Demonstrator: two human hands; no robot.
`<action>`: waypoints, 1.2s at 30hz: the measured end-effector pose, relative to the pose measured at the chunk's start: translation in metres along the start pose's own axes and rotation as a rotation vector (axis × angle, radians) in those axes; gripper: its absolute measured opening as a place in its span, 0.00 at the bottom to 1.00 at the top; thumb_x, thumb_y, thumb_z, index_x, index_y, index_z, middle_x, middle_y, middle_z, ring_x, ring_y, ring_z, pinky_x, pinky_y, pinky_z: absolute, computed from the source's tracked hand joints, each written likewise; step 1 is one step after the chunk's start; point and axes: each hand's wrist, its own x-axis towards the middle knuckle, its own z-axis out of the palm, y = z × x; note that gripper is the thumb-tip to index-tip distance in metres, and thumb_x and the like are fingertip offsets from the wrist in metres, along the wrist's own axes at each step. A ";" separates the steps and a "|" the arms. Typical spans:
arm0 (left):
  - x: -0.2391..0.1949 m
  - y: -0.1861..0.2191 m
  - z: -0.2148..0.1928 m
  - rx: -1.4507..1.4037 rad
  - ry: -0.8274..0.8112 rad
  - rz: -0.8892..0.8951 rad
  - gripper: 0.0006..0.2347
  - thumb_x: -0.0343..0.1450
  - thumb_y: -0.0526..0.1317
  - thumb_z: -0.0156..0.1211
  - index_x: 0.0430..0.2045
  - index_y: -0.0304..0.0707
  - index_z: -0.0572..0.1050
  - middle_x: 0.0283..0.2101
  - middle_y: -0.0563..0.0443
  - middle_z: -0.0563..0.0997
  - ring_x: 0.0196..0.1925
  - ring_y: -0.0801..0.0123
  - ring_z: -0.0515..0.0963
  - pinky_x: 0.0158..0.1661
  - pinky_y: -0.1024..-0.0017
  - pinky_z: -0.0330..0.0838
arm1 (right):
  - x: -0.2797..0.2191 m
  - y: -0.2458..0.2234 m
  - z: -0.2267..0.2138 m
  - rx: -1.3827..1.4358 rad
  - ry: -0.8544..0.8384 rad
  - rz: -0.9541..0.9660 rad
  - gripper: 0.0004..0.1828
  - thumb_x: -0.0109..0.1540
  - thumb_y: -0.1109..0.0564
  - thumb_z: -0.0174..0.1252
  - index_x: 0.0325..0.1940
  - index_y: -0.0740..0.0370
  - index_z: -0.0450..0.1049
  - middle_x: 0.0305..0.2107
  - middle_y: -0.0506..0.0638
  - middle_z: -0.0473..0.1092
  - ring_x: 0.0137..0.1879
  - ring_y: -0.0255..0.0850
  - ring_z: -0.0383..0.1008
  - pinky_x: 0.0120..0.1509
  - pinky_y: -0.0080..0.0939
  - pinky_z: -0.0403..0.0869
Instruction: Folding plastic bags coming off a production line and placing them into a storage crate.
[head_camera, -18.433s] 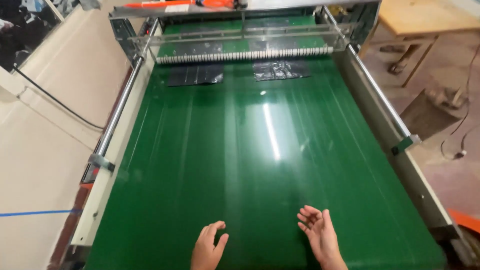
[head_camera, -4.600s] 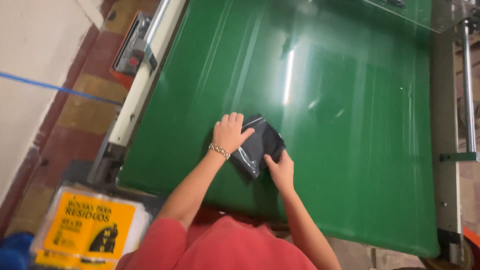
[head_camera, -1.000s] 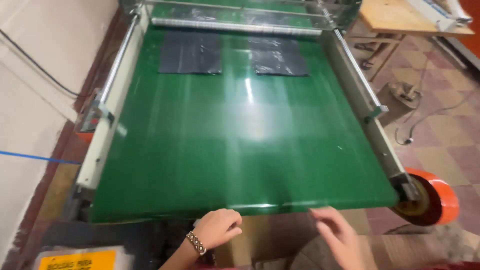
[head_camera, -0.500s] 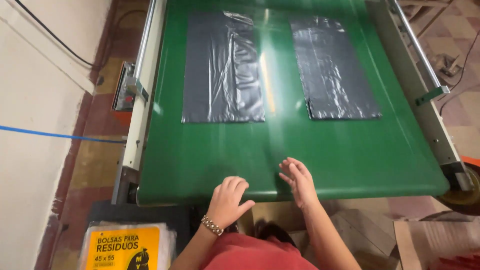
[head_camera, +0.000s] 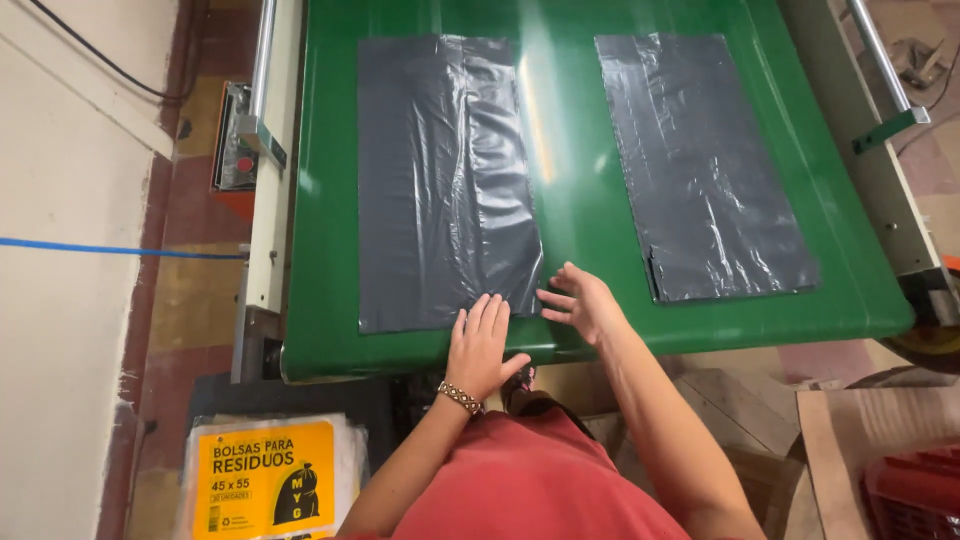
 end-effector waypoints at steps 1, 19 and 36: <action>0.000 0.000 0.005 0.029 0.049 -0.020 0.39 0.63 0.64 0.59 0.63 0.35 0.62 0.64 0.45 0.66 0.71 0.58 0.61 0.64 0.50 0.59 | -0.001 -0.006 0.008 -0.046 -0.023 0.048 0.35 0.66 0.42 0.51 0.67 0.69 0.55 0.64 0.72 0.54 0.63 0.70 0.68 0.57 0.72 0.71; -0.012 -0.095 -0.021 0.278 0.320 -0.180 0.12 0.65 0.35 0.54 0.40 0.57 0.77 0.44 0.62 0.77 0.56 0.67 0.75 0.43 0.68 0.74 | -0.022 -0.030 0.032 -1.155 0.139 -0.456 0.36 0.60 0.56 0.55 0.73 0.39 0.58 0.43 0.62 0.77 0.55 0.65 0.74 0.62 0.63 0.70; 0.116 -0.166 -0.100 -0.571 0.259 -0.295 0.04 0.66 0.36 0.69 0.31 0.44 0.80 0.38 0.49 0.85 0.47 0.58 0.83 0.50 0.65 0.74 | 0.068 -0.108 -0.067 -0.247 -0.430 0.162 0.39 0.65 0.22 0.33 0.34 0.57 0.71 0.39 0.68 0.78 0.41 0.58 0.82 0.32 0.50 0.80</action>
